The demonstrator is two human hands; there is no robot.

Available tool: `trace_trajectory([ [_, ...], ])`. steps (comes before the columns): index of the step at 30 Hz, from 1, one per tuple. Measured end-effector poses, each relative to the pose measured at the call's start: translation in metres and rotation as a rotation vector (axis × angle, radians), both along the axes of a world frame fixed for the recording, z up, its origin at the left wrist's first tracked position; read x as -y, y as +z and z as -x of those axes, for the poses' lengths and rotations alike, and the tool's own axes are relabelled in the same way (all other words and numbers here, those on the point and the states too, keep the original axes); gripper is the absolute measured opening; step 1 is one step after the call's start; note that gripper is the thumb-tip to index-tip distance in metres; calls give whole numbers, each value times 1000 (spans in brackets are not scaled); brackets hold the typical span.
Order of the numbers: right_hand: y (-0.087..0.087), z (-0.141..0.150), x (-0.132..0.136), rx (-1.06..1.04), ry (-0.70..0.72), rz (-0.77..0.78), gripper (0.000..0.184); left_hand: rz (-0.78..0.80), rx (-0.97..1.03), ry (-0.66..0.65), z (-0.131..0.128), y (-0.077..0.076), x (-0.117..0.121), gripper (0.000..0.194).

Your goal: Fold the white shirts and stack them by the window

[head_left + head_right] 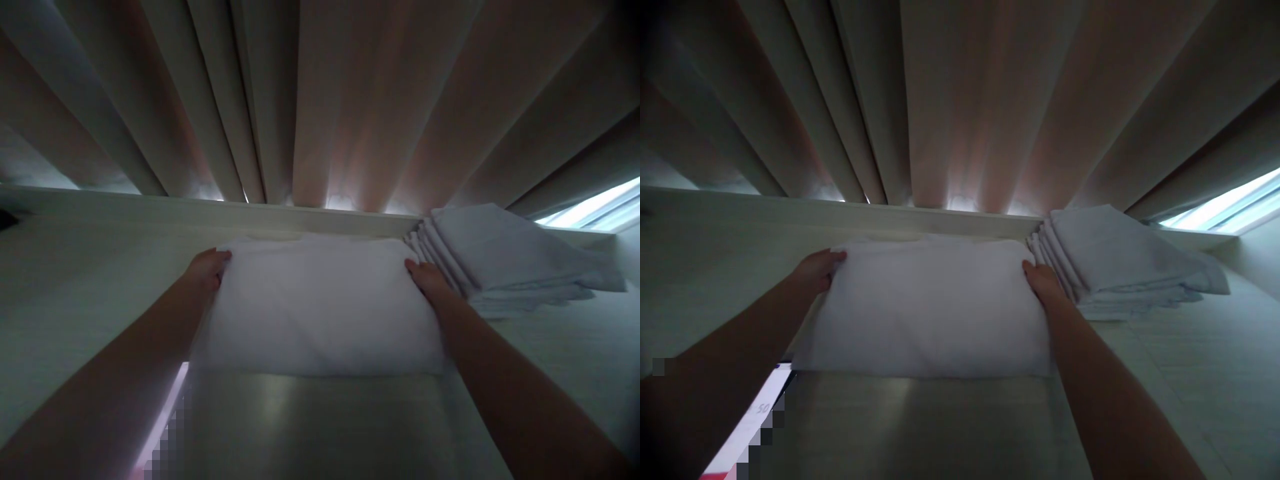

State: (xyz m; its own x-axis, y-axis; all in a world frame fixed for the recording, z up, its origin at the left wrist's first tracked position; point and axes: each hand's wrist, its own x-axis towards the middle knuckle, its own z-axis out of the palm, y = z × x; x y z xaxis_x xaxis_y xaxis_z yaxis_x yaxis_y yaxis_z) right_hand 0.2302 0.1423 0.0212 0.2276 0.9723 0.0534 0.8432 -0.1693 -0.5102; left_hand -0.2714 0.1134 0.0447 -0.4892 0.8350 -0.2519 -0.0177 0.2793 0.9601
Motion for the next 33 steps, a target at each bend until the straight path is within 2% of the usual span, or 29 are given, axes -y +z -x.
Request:
trace_trajectory([
  [2,-6,7,5,10,-27,57,37,52,104,-64,1,-10,-2,24],
  [5,-1,11,10,4,-52,91,34,40,142,-107,3,-9,-7,32],
  [9,14,10,3,-36,-44,-89,38,-139,79,-146,5,5,-16,37],
  [10,16,9,0,-27,-52,-121,39,-153,9,-154,5,7,-18,38],
  [12,14,9,-3,50,-64,-119,39,-77,-189,-148,4,7,-20,40],
  [14,9,11,-3,152,-71,-72,38,46,-363,-124,2,2,-19,46],
  [16,4,15,1,228,-78,-62,42,90,-574,-125,-4,-3,-14,57],
  [19,4,28,16,321,17,-144,51,-22,-1047,-253,-23,-5,1,62],
  [20,6,35,23,350,94,-171,53,-75,-1186,-329,-33,-3,8,60],
  [22,12,54,40,381,289,-191,56,-134,-1337,-491,-56,1,28,60],
  [25,18,90,73,395,549,-146,58,-165,-1426,-712,-96,2,64,61],
  [27,16,114,94,412,641,-91,60,-185,-1444,-811,-119,-3,86,62],
  [30,5,138,114,449,678,-15,62,-178,-1451,-861,-140,-17,109,61],
  [33,-9,145,120,470,638,7,62,-148,-1457,-855,-146,-30,118,59],
])
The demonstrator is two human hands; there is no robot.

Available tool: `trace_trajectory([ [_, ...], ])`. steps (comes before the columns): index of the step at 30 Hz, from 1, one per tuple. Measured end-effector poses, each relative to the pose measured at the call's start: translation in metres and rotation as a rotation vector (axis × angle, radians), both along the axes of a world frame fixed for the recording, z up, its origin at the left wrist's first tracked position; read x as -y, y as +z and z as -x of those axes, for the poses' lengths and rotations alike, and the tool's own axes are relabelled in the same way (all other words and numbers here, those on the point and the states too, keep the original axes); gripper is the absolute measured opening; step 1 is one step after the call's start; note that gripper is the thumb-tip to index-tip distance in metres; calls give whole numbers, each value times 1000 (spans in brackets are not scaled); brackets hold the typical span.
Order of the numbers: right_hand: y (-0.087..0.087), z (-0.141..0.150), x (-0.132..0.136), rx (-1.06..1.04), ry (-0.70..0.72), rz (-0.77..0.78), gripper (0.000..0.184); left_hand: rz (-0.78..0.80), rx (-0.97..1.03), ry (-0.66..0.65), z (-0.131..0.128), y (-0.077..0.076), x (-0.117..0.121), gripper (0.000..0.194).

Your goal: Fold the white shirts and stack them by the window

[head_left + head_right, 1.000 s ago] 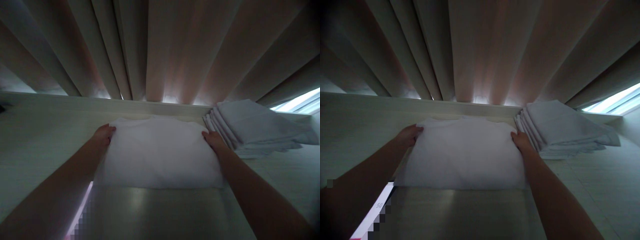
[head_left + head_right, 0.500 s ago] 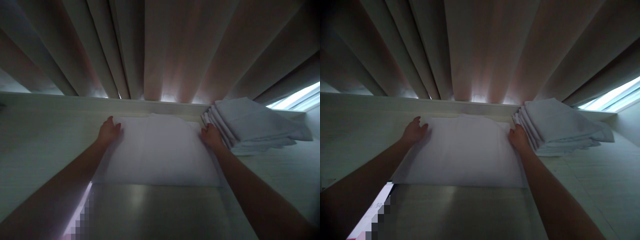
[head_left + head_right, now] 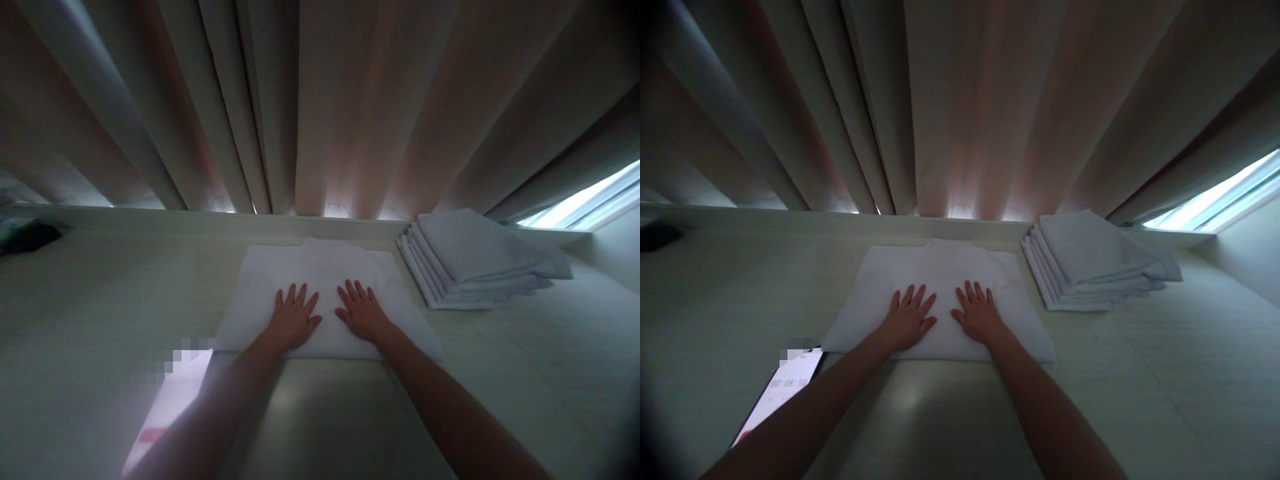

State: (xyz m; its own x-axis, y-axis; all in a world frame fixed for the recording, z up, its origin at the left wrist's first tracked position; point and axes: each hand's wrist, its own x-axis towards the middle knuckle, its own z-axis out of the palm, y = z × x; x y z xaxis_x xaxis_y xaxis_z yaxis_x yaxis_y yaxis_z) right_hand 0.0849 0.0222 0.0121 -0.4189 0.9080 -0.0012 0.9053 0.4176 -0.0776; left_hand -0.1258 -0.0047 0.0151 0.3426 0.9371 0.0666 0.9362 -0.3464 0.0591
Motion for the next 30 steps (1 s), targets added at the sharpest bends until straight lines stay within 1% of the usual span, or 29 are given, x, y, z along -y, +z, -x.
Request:
trace_trajectory([
  [2,-7,-1,0,-5,-23,-20,62,-16,-2,10,0,-5,2,59],
  [4,-10,-2,-2,-15,-32,-39,61,-42,-3,12,1,-7,2,58],
  [8,-7,-2,0,-10,-43,-37,61,-29,-7,22,-1,-4,3,59],
  [11,-3,-2,13,0,-53,-24,61,-10,-5,29,-4,-1,14,58],
  [14,-1,-6,38,5,-59,-29,61,-8,0,18,-8,3,37,58],
  [17,2,-13,70,9,-63,-27,61,-10,12,7,-13,6,66,58],
  [20,6,-18,98,8,-53,-19,60,-1,19,21,-19,9,96,57],
  [23,10,-20,120,15,-52,2,59,11,17,41,-23,13,122,58],
  [26,14,-15,139,21,-54,13,59,10,10,71,-27,17,143,58],
  [28,17,-7,153,3,-6,4,58,2,2,82,-30,19,155,57],
  [30,18,3,169,-32,67,2,58,-9,-4,63,-35,21,167,55],
])
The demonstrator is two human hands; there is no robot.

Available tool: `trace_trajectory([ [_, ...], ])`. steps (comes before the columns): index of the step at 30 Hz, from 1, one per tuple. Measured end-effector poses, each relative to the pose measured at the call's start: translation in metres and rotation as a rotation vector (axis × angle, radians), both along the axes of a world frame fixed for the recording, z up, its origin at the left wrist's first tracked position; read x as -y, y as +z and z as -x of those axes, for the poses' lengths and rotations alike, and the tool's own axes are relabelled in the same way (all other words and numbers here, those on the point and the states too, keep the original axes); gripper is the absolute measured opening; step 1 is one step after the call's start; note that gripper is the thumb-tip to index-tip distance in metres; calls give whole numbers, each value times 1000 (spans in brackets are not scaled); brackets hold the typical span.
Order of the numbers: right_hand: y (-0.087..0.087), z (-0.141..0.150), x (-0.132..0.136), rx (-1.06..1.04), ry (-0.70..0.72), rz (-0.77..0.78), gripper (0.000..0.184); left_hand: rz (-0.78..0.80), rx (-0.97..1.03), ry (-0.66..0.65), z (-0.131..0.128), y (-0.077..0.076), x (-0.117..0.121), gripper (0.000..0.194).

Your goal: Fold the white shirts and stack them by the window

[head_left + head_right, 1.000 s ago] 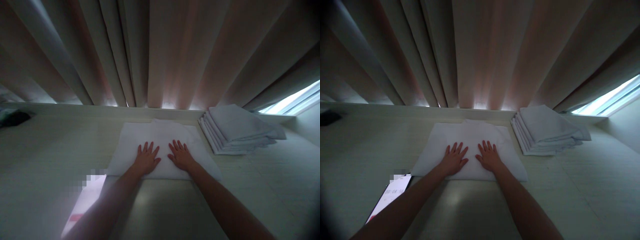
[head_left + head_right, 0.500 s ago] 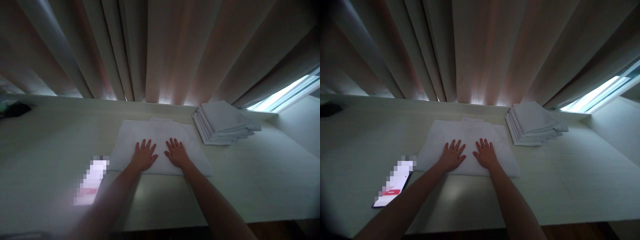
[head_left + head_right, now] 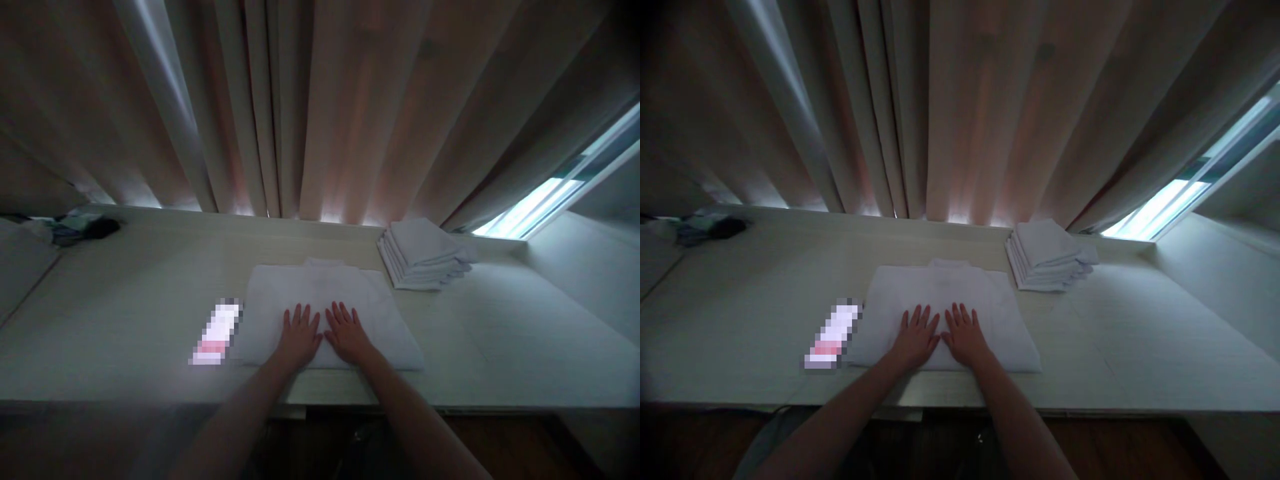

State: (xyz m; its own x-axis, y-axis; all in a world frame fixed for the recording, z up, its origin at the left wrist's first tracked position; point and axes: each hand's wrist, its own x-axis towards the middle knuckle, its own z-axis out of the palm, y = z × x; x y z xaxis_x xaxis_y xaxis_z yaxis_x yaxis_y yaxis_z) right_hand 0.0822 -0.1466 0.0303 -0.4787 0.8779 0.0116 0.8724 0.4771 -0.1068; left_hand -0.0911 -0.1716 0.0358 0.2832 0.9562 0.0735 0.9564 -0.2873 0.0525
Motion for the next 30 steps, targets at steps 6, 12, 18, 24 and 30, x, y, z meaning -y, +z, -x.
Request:
trace_trajectory([
  [6,-3,7,29,-55,-11,-12,58,-29,6,9,0,-2,27,54],
  [12,-8,-41,31,13,-221,-31,59,-24,-38,135,38,-1,35,58],
  [18,-17,-91,37,67,-391,-54,60,27,-69,237,73,-1,42,59],
  [24,-20,-103,43,84,-494,-4,62,-24,-59,270,76,-9,50,61],
  [30,-10,-93,40,61,-489,36,63,56,-30,240,77,-3,43,64],
])
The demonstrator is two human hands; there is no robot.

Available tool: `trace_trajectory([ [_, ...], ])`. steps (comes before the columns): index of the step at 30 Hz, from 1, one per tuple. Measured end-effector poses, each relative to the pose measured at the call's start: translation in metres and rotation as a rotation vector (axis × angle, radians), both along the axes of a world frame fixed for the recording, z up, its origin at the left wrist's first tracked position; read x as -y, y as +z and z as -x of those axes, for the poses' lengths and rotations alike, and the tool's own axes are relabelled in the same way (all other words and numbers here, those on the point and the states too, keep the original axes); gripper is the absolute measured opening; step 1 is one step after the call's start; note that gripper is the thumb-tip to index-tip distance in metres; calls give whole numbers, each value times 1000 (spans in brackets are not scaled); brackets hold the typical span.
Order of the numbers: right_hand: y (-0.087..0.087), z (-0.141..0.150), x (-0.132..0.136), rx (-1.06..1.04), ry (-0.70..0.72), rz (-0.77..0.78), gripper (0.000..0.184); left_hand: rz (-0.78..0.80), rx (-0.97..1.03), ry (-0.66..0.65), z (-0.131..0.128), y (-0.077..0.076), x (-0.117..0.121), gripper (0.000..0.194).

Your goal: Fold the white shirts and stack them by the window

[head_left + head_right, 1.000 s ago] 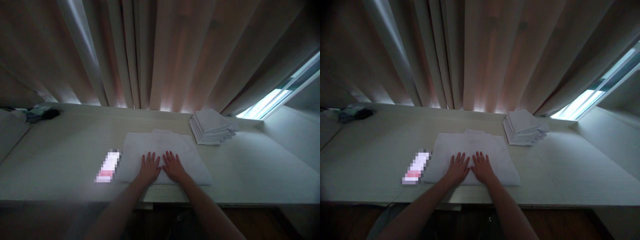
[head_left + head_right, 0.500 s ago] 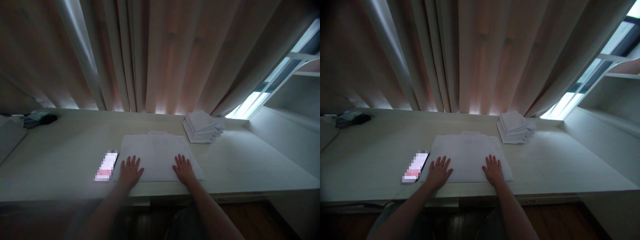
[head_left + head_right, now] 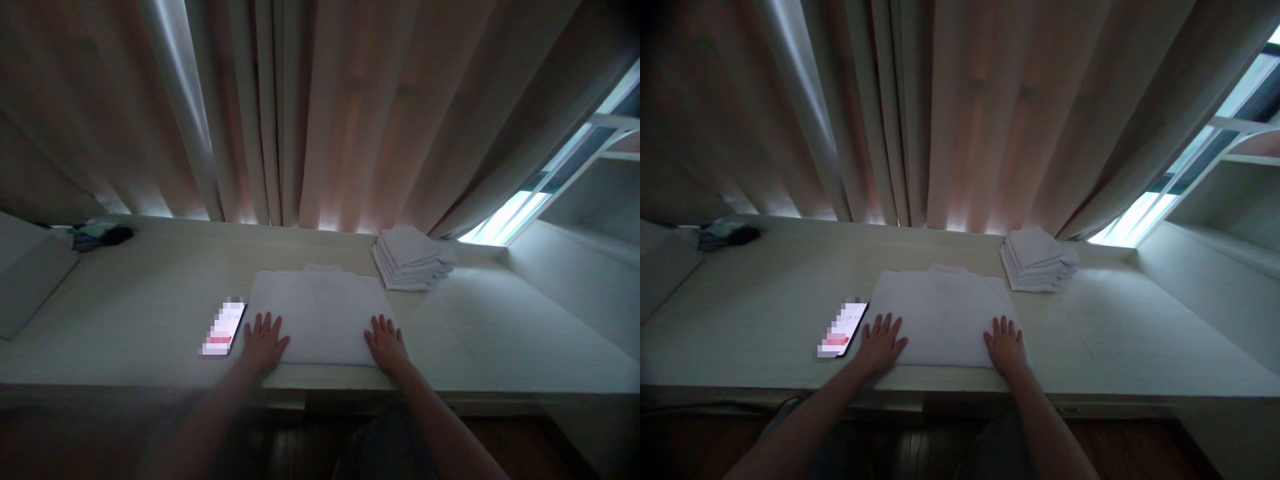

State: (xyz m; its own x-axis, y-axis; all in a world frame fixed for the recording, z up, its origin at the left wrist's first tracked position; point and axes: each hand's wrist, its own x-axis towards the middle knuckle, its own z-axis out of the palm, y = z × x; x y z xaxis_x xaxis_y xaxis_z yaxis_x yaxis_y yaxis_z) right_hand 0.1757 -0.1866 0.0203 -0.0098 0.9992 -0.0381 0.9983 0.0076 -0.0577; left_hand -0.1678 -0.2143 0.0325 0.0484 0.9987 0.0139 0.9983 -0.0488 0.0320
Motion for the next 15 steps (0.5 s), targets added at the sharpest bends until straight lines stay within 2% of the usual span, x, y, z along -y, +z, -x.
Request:
trace_trajectory([
  [4,8,28,-10,-8,159,-23,61,-33,-3,-74,-20,9,-12,62],
  [7,7,50,-14,-12,251,-8,60,-35,15,-107,-40,8,-17,60],
  [10,3,61,-15,-5,257,-35,58,-61,36,-114,-50,2,-17,58],
  [15,-2,59,-15,9,260,-77,58,-87,48,-122,-49,-1,-17,58],
])
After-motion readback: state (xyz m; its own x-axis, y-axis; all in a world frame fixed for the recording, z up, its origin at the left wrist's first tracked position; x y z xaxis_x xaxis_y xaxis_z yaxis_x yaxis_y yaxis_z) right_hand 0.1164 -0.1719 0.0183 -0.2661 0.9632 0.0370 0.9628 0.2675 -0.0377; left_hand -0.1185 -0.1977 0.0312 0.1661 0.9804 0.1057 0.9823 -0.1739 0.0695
